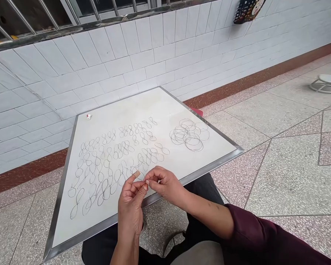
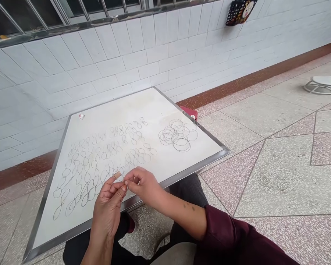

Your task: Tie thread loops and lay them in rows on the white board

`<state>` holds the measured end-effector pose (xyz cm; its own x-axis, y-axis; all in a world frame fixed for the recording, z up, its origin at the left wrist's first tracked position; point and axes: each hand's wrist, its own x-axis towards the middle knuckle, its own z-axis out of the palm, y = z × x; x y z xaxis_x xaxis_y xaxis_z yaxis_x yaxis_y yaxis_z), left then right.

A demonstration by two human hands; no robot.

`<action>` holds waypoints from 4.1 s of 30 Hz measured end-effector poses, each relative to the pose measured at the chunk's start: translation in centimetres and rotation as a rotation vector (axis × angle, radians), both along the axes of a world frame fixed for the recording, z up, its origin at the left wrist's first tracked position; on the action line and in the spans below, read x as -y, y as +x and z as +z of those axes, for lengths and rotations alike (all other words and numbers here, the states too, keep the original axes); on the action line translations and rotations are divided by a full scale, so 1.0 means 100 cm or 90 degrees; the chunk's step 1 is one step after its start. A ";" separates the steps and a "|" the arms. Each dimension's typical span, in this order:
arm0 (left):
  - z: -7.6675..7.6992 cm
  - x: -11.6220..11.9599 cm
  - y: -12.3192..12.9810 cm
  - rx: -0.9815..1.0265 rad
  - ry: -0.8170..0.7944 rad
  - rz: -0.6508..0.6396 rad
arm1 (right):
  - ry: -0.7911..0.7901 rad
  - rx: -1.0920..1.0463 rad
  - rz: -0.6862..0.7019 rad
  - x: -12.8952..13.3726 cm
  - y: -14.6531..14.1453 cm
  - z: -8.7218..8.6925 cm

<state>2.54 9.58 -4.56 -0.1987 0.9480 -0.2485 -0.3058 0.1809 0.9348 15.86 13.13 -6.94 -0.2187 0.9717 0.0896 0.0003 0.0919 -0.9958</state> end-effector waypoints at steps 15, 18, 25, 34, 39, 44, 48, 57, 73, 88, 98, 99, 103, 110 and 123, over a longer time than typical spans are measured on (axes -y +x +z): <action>-0.010 0.003 -0.001 0.130 -0.018 -0.003 | -0.106 -0.067 0.001 0.000 -0.002 0.007; -0.009 0.003 -0.001 0.135 -0.021 -0.011 | -0.131 -0.100 0.019 0.000 -0.002 0.008; -0.007 0.004 0.001 0.124 -0.028 0.013 | -0.155 -0.135 0.026 0.002 -0.004 0.008; -0.009 0.006 0.001 0.126 -0.007 0.023 | -0.153 -0.113 0.051 0.001 -0.003 0.007; -0.007 0.007 -0.002 0.111 -0.012 -0.006 | -0.140 -0.089 0.068 0.001 -0.001 0.010; -0.007 0.007 -0.004 0.161 -0.034 -0.014 | -0.073 -0.058 0.063 0.002 -0.002 0.008; -0.011 0.006 -0.007 0.155 -0.037 -0.021 | -0.068 -0.045 0.073 0.001 -0.002 0.007; -0.008 0.008 -0.013 0.196 -0.047 -0.076 | -0.187 -0.155 0.158 0.001 0.001 0.011; -0.013 0.009 -0.015 0.258 -0.056 -0.091 | -0.174 -0.213 0.209 0.003 -0.001 0.002; -0.004 0.011 -0.007 0.055 -0.023 -0.010 | -0.052 -0.012 0.120 0.006 -0.002 0.007; -0.009 0.015 -0.004 -0.050 0.000 0.034 | -0.121 -0.070 0.082 0.009 -0.008 0.007; -0.010 0.015 -0.004 -0.052 -0.005 0.037 | -0.129 -0.083 0.086 0.009 -0.009 0.007; -0.012 0.015 -0.005 -0.033 -0.019 0.025 | -0.158 -0.132 0.115 0.007 -0.009 0.007; -0.012 0.017 -0.009 -0.044 -0.026 0.002 | -0.183 -0.170 0.133 0.008 -0.012 0.000; -0.010 0.009 -0.012 -0.093 0.000 0.131 | -0.123 -0.163 0.121 0.011 -0.022 -0.016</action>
<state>1.33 8.66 -5.54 -0.4217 0.8837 -0.2032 -0.1985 0.1287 0.9716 13.63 12.07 -8.54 -0.3909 0.9203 -0.0163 -0.2496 -0.1230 -0.9605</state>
